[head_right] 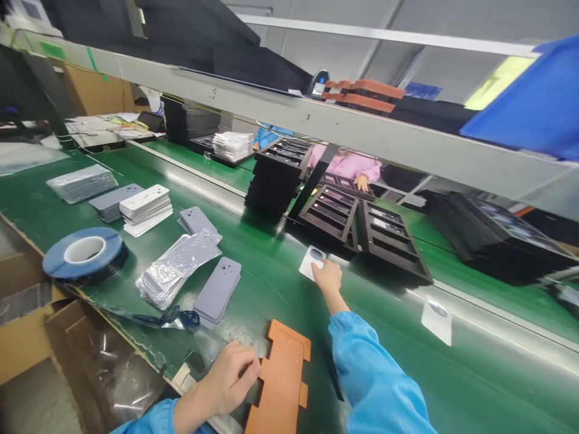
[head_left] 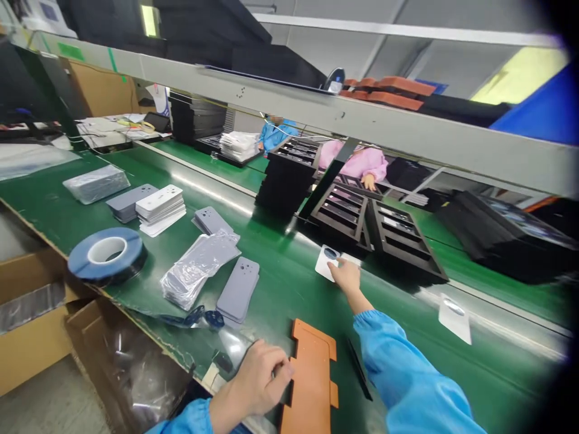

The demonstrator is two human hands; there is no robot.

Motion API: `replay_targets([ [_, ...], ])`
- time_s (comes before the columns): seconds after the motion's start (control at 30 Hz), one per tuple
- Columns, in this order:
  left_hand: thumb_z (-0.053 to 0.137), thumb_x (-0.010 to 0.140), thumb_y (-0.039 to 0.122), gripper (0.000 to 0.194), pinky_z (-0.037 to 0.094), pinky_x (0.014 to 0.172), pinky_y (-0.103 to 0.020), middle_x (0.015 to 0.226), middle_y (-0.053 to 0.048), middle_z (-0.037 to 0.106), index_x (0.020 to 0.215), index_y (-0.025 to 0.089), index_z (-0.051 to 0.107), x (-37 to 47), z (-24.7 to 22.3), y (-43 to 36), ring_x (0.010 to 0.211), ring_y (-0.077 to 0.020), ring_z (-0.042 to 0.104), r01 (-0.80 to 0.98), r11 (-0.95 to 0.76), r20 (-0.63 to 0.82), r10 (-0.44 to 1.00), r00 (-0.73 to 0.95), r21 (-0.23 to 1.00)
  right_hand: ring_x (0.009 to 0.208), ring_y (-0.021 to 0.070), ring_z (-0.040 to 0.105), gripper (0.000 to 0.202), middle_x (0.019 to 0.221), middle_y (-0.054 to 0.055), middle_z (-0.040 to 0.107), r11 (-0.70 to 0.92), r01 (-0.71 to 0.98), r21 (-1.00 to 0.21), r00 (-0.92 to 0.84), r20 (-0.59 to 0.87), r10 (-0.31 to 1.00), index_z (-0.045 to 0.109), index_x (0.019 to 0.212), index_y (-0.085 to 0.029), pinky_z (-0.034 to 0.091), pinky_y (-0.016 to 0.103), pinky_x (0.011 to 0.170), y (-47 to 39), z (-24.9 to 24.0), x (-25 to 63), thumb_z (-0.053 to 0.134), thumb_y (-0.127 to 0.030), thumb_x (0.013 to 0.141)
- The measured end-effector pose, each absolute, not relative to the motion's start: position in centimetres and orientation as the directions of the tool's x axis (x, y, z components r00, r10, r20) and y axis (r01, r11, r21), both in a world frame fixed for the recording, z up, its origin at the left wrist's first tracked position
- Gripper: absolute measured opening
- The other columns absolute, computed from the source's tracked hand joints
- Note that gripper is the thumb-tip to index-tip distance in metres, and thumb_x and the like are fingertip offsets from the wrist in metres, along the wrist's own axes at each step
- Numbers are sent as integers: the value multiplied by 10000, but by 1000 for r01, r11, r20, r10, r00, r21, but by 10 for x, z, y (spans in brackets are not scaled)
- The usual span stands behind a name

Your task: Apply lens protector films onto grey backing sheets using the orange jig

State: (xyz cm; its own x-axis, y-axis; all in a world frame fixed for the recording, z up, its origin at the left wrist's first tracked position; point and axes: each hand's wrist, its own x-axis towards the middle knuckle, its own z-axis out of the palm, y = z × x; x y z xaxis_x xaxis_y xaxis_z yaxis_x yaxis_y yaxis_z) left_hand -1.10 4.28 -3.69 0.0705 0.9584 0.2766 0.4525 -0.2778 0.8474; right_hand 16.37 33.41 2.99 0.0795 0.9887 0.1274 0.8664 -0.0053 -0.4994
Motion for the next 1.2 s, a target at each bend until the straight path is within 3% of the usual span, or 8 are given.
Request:
replay_targets([
  [0.13, 462, 937, 359, 292, 371, 677, -348, 593, 0, 599, 683, 222, 504, -8, -46, 43, 560, -159, 566, 487, -334, 342, 937, 76, 807, 1004, 242, 705, 254, 1130, 134, 746, 329, 759, -562, -342, 85, 936, 739, 1118, -117, 544, 430, 968, 289, 25, 106, 615, -282, 970],
  [0.3, 591, 864, 373, 267, 418, 703, -358, 569, -5, 602, 656, 221, 522, -4, -59, 41, 585, -178, 607, 542, -388, 396, 912, 108, 745, 933, 186, 732, 225, 1056, 43, 791, 631, 403, -663, -807, 68, 587, 775, 1105, -229, 578, 306, 850, 197, 20, 23, 600, -287, 976],
  [0.43, 611, 866, 371, 255, 484, 752, -375, 629, -51, 674, 659, 223, 580, -2, -61, 38, 681, -226, 679, 563, -416, 440, 892, 102, 714, 1031, 206, 707, 250, 1136, 76, 759, 729, 253, -636, -930, 47, 364, 750, 1167, -208, 547, 318, 931, 157, 16, -19, 636, -222, 945],
  [0.5, 605, 859, 355, 228, 507, 772, -379, 659, -73, 701, 676, 219, 618, -2, -60, 37, 728, -244, 700, 582, -446, 480, 871, 106, 680, 1082, 249, 683, 315, 1187, 120, 738, 760, 224, -610, -954, 23, 300, 718, 1226, -174, 529, 364, 960, 150, 14, -28, 660, -215, 918],
  [0.6, 586, 843, 339, 221, 519, 766, -368, 625, -61, 693, 671, 210, 638, -2, -58, 38, 686, -228, 691, 612, -489, 542, 832, 114, 622, 1003, 257, 680, 328, 1107, 111, 760, 777, 205, -595, -970, -21, 240, 709, 1225, -173, 526, 367, 896, 149, 15, -34, 668, -208, 901],
  [0.87, 582, 862, 361, 271, 527, 763, -347, 614, -53, 690, 658, 198, 653, -2, -62, 40, 692, -219, 700, 636, -505, 548, 823, 151, 584, 932, 227, 655, 317, 1020, 69, 762, 712, 242, -659, -954, -27, 300, 747, 1149, -191, 502, 324, 844, 151, 14, -32, 756, -168, 833],
  [1.03, 577, 916, 394, 370, 495, 657, -300, 549, -28, 656, 608, 196, 632, -5, -59, 36, 576, -183, 657, 534, -398, 429, 901, 73, 745, 888, 188, 638, 212, 936, 36, 742, 624, 252, -740, -912, 33, 408, 774, 1018, -211, 496, 298, 818, 148, 16, -14, 710, -93, 854],
  [1.2, 552, 923, 323, 334, 469, 640, -295, 584, -37, 677, 635, 186, 655, -9, -50, 35, 571, -181, 637, 429, -332, 351, 936, 36, 840, 813, 156, 632, 203, 918, 27, 730, 362, 161, -918, -846, 60, 530, 790, 899, -217, 497, 280, 759, 143, 27, 28, 675, -62, 837],
])
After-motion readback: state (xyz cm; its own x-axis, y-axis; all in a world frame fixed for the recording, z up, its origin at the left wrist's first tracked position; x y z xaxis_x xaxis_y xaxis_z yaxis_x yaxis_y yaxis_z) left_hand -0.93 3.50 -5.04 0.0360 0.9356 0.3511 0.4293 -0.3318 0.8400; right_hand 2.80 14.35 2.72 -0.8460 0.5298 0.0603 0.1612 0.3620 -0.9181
